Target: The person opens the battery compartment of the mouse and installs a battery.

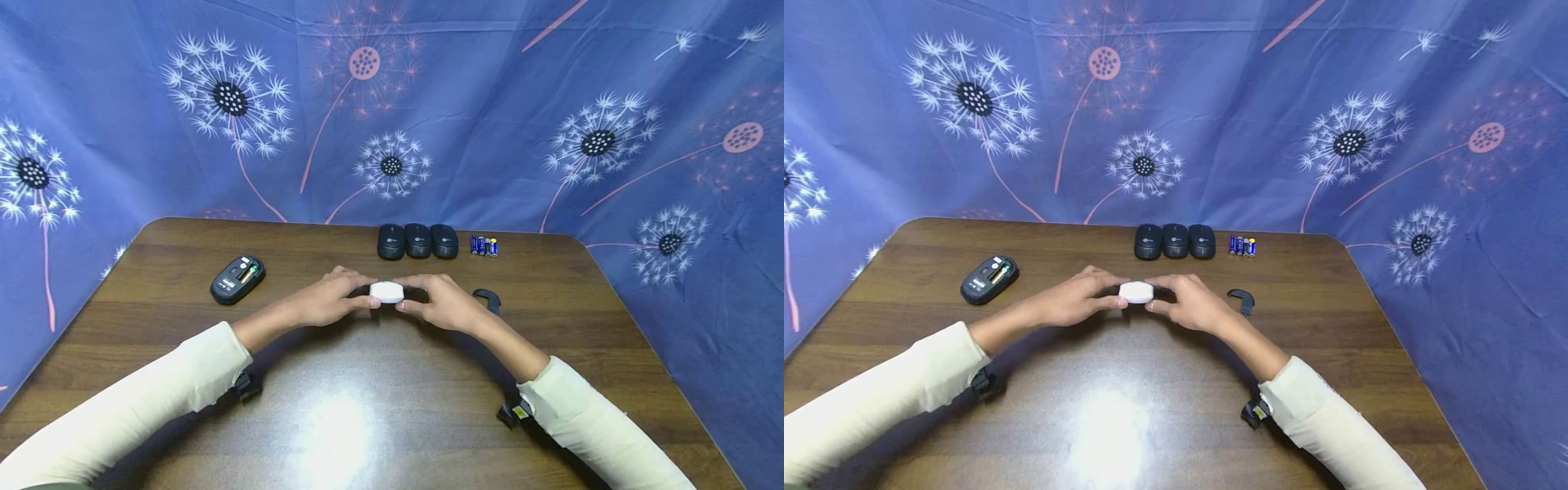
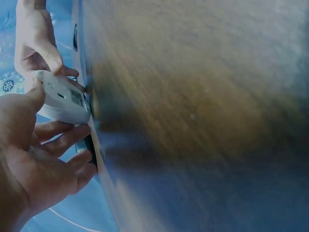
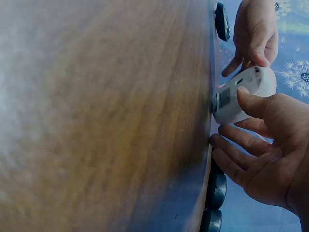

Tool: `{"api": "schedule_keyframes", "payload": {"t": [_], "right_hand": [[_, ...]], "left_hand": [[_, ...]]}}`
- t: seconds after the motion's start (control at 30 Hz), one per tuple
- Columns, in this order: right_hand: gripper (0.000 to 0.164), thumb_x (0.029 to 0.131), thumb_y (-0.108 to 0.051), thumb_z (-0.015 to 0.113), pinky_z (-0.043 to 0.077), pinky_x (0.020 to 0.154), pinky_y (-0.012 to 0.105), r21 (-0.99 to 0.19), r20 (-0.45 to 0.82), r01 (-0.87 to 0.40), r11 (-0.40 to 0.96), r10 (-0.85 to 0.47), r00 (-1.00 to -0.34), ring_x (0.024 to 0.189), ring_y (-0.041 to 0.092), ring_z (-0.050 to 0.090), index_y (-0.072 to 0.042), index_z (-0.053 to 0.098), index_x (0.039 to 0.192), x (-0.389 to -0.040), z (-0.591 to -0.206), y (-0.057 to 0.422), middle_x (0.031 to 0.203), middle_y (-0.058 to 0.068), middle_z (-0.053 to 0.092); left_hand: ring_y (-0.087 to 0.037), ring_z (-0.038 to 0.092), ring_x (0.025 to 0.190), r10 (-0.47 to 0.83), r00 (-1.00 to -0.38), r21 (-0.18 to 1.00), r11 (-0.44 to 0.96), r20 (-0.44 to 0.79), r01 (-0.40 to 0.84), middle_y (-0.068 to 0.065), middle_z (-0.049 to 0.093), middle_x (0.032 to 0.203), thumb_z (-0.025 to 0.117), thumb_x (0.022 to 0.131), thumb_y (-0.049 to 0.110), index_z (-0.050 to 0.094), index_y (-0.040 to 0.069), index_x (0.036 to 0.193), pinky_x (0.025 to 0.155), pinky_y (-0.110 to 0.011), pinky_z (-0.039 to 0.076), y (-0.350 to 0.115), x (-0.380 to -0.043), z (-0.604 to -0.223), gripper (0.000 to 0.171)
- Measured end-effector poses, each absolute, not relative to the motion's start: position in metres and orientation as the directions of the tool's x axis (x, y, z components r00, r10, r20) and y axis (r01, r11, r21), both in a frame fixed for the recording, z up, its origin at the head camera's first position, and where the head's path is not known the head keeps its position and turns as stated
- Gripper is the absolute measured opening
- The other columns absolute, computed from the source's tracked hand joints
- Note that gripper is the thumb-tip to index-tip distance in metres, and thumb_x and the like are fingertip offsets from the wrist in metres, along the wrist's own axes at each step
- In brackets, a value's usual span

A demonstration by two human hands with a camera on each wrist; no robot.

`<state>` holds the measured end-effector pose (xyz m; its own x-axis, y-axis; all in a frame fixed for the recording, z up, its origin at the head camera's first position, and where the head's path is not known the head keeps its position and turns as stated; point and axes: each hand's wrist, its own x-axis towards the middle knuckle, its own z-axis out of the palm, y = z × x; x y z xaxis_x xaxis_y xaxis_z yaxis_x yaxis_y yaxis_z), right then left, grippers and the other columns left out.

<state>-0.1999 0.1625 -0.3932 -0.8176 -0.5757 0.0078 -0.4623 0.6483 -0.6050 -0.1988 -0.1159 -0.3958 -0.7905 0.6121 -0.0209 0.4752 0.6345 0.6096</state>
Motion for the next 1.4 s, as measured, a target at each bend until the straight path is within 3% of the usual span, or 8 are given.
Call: {"api": "schedule_keyframes", "payload": {"t": [0.23,0.33,0.47,0.63,0.87,1.07,1.4], "right_hand": [[0.038,0.111,-0.023,0.074,0.067,0.111,0.05,-0.641,0.058,-0.472,0.605,-0.575,-0.816,0.126,0.025,0.078,-0.008,0.072,0.146,-0.194,-0.393,0.162,0.136,0.009,0.081],[0.034,0.113,-0.025,0.071,0.069,0.1,0.044,-0.652,0.048,-0.453,0.609,-0.563,-0.825,0.112,0.019,0.079,-0.008,0.073,0.143,-0.191,-0.393,0.161,0.125,0.007,0.083],[0.03,0.115,-0.029,0.067,0.064,0.09,0.038,-0.668,0.002,-0.404,0.626,-0.54,-0.841,0.099,0.014,0.073,-0.009,0.074,0.136,-0.187,-0.391,0.161,0.115,0.004,0.083],[0.024,0.117,-0.028,0.064,0.06,0.081,0.032,-0.716,-0.049,-0.341,0.609,-0.531,-0.846,0.092,0.017,0.071,-0.008,0.073,0.127,-0.185,-0.39,0.16,0.108,0.007,0.082],[0.028,0.119,-0.026,0.059,0.068,0.085,0.037,-0.824,-0.146,-0.211,0.527,-0.556,-0.819,0.1,0.025,0.079,-0.002,0.071,0.129,-0.185,-0.389,0.161,0.112,0.013,0.082],[0.031,0.119,-0.025,0.057,0.069,0.088,0.038,-0.853,-0.176,-0.166,0.496,-0.571,-0.802,0.104,0.026,0.08,0.001,0.069,0.132,-0.185,-0.387,0.16,0.114,0.017,0.082],[0.031,0.119,-0.026,0.057,0.069,0.085,0.038,-0.861,-0.181,-0.157,0.484,-0.58,-0.794,0.101,0.025,0.079,0.0,0.07,0.131,-0.185,-0.388,0.159,0.112,0.017,0.082]], "left_hand": [[-0.034,0.062,0.135,0.592,-0.804,0.618,0.612,0.056,0.493,-0.013,0.078,0.136,0.06,0.118,0.04,0.077,0.008,0.135,0.122,-0.061,0.05,-0.112,-0.196,-0.397,0.041],[-0.025,0.068,0.112,0.585,-0.808,0.66,0.582,0.066,0.475,-0.008,0.079,0.115,0.058,0.119,0.04,0.077,0.012,0.126,0.103,-0.049,0.059,-0.111,-0.197,-0.398,0.035],[-0.017,0.065,0.095,0.571,-0.818,0.711,0.547,0.068,0.441,-0.003,0.075,0.101,0.054,0.121,0.04,0.076,0.015,0.123,0.087,-0.039,0.058,-0.109,-0.195,-0.396,0.034],[-0.017,0.073,0.101,0.539,-0.84,0.757,0.523,0.063,0.393,-0.002,0.081,0.109,0.051,0.121,0.04,0.075,0.013,0.133,0.092,-0.038,0.063,-0.106,-0.19,-0.396,0.038],[-0.023,0.079,0.098,0.504,-0.861,0.911,0.316,0.074,0.264,-0.021,0.072,0.133,0.064,0.116,0.021,0.056,0.013,0.161,0.079,-0.043,0.075,-0.102,-0.187,-0.403,0.046],[-0.024,0.079,0.096,0.518,-0.85,0.964,0.162,0.099,0.212,-0.027,0.064,0.136,0.073,0.106,0.002,0.053,0.011,0.156,0.076,-0.049,0.076,-0.101,-0.185,-0.405,0.055],[-0.022,0.077,0.095,0.504,-0.86,0.99,0.06,0.082,0.13,-0.028,0.062,0.136,0.072,0.099,-0.01,0.05,0.006,0.152,0.073,-0.05,0.076,-0.1,-0.185,-0.407,0.06]]}}
